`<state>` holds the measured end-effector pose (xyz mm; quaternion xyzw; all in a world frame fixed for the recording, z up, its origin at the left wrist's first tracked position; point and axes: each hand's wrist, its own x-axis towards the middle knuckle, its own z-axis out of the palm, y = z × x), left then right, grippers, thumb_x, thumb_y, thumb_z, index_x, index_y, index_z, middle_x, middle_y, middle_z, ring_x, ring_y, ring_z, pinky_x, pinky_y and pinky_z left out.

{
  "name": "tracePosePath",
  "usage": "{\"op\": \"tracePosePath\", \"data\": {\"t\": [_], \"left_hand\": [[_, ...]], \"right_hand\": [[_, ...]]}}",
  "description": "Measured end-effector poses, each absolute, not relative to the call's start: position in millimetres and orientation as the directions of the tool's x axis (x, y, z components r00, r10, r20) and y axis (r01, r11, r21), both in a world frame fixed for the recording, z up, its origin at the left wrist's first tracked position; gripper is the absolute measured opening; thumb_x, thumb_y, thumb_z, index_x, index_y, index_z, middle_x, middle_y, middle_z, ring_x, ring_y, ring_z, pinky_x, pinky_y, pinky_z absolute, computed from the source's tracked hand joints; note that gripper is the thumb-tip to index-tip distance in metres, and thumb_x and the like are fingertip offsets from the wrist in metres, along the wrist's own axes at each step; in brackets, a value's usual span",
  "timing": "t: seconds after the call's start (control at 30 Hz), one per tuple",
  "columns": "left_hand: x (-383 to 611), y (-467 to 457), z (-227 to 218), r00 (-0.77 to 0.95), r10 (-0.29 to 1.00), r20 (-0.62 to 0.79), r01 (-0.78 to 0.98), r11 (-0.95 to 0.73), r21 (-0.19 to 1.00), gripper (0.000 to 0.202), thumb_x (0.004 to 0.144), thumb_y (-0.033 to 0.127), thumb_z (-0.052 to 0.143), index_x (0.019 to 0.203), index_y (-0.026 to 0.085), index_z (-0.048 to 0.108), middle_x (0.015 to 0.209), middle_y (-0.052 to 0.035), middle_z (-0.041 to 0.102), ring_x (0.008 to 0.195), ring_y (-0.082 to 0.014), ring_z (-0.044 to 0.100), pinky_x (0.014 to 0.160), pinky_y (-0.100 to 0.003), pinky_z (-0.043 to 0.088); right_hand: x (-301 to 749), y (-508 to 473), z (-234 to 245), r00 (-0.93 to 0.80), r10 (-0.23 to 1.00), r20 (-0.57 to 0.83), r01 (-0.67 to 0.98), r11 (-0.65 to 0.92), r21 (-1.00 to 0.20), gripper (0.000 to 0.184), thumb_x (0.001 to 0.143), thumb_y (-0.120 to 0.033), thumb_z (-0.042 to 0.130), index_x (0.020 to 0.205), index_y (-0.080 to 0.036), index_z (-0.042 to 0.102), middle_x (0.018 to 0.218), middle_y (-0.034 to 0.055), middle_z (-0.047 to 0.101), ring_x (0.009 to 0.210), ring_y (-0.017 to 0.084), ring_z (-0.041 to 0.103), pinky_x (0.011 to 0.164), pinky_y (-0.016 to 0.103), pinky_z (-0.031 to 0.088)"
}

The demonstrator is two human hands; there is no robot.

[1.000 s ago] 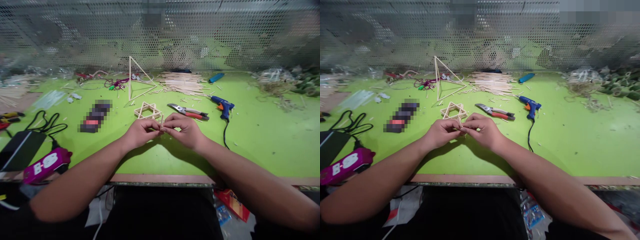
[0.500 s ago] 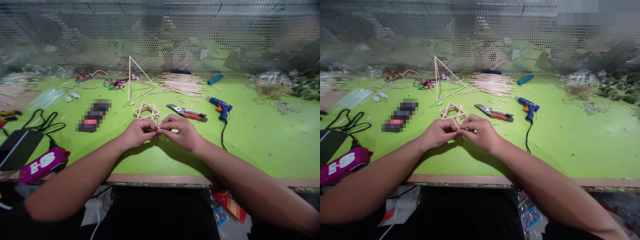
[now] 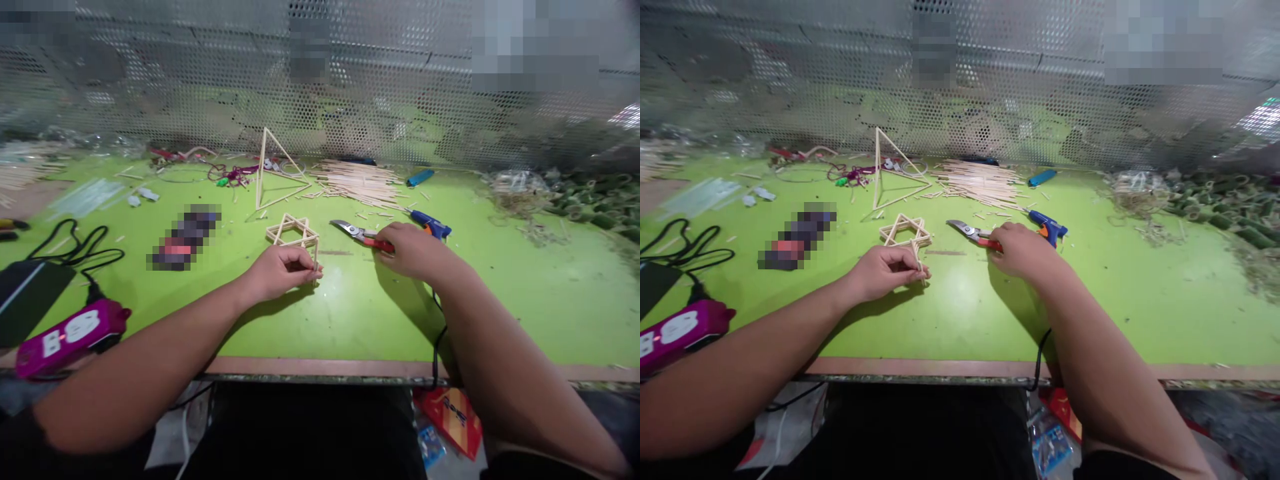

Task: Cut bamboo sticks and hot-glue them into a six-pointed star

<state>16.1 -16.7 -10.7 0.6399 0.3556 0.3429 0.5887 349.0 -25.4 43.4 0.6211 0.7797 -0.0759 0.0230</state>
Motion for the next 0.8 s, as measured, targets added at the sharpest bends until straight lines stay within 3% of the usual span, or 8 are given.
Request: {"op": "tracePosePath", "data": {"t": [0.2, 0.4, 0.47, 0.57, 0.67, 0.8], "left_hand": [[18, -19, -1, 0.434, 0.893, -0.122, 0.059, 0.107, 0.993, 0.039, 0.066, 0.044, 0.109, 0.081, 0.016, 0.085, 0.091, -0.0101, 0.087, 0.086, -0.0233, 0.084, 0.086, -0.040, 0.071], [14, -16, 13, 0.379, 0.885, -0.270, -0.150, 0.347, 0.926, 0.047, 0.057, 0.040, 0.115, 0.077, 0.014, 0.081, 0.080, -0.0085, 0.085, 0.079, -0.0228, 0.085, 0.079, -0.037, 0.073], [13, -15, 14, 0.383, 0.872, -0.305, -0.156, 0.386, 0.909, 0.044, 0.059, 0.034, 0.115, 0.077, 0.014, 0.080, 0.079, -0.0090, 0.085, 0.078, -0.0222, 0.085, 0.076, -0.034, 0.072], [11, -14, 14, 0.374, 0.859, -0.350, -0.148, 0.427, 0.892, 0.037, 0.064, 0.025, 0.112, 0.077, 0.013, 0.079, 0.079, -0.0092, 0.084, 0.077, -0.0218, 0.085, 0.073, -0.032, 0.071], [11, -13, 13, 0.371, 0.845, -0.386, -0.121, 0.456, 0.882, 0.033, 0.068, 0.020, 0.110, 0.077, 0.012, 0.079, 0.079, -0.0088, 0.084, 0.078, -0.0227, 0.086, 0.073, -0.033, 0.071], [9, -13, 14, 0.390, 0.826, -0.408, -0.075, 0.470, 0.880, 0.035, 0.067, 0.022, 0.111, 0.078, 0.012, 0.080, 0.079, -0.0090, 0.084, 0.077, -0.0229, 0.086, 0.074, -0.033, 0.071]], "right_hand": [[334, -14, 26, -0.152, 0.984, -0.089, 0.986, 0.145, -0.078, 0.012, 0.092, -0.023, 0.071, 0.103, -0.019, 0.073, 0.113, 0.0150, 0.072, 0.094, 0.028, 0.066, 0.069, 0.037, 0.041], [343, -10, 32, -0.048, 0.998, 0.037, 0.990, 0.052, -0.132, 0.007, 0.087, -0.025, 0.070, 0.093, -0.023, 0.066, 0.100, 0.0108, 0.072, 0.083, 0.025, 0.063, 0.067, 0.035, 0.042], [345, -14, 40, 0.010, 0.994, 0.112, 0.981, 0.012, -0.196, 0.007, 0.086, -0.026, 0.069, 0.084, -0.025, 0.063, 0.087, 0.0078, 0.071, 0.077, 0.025, 0.061, 0.065, 0.035, 0.041], [346, -25, 51, 0.079, 0.986, 0.144, 0.919, -0.016, -0.395, 0.026, 0.091, -0.037, 0.068, 0.070, -0.027, 0.058, 0.064, 0.0026, 0.059, 0.062, 0.023, 0.054, 0.060, 0.036, 0.039], [343, -34, 57, -0.045, 0.994, 0.095, 0.837, 0.090, -0.539, 0.037, 0.096, -0.046, 0.066, 0.065, -0.027, 0.059, 0.068, 0.0036, 0.062, 0.064, 0.023, 0.058, 0.063, 0.038, 0.043], [339, -39, 56, -0.355, 0.930, 0.093, 0.726, 0.337, -0.600, 0.027, 0.095, -0.043, 0.068, 0.075, -0.025, 0.071, 0.093, 0.0080, 0.075, 0.082, 0.026, 0.069, 0.077, 0.040, 0.052]]}}
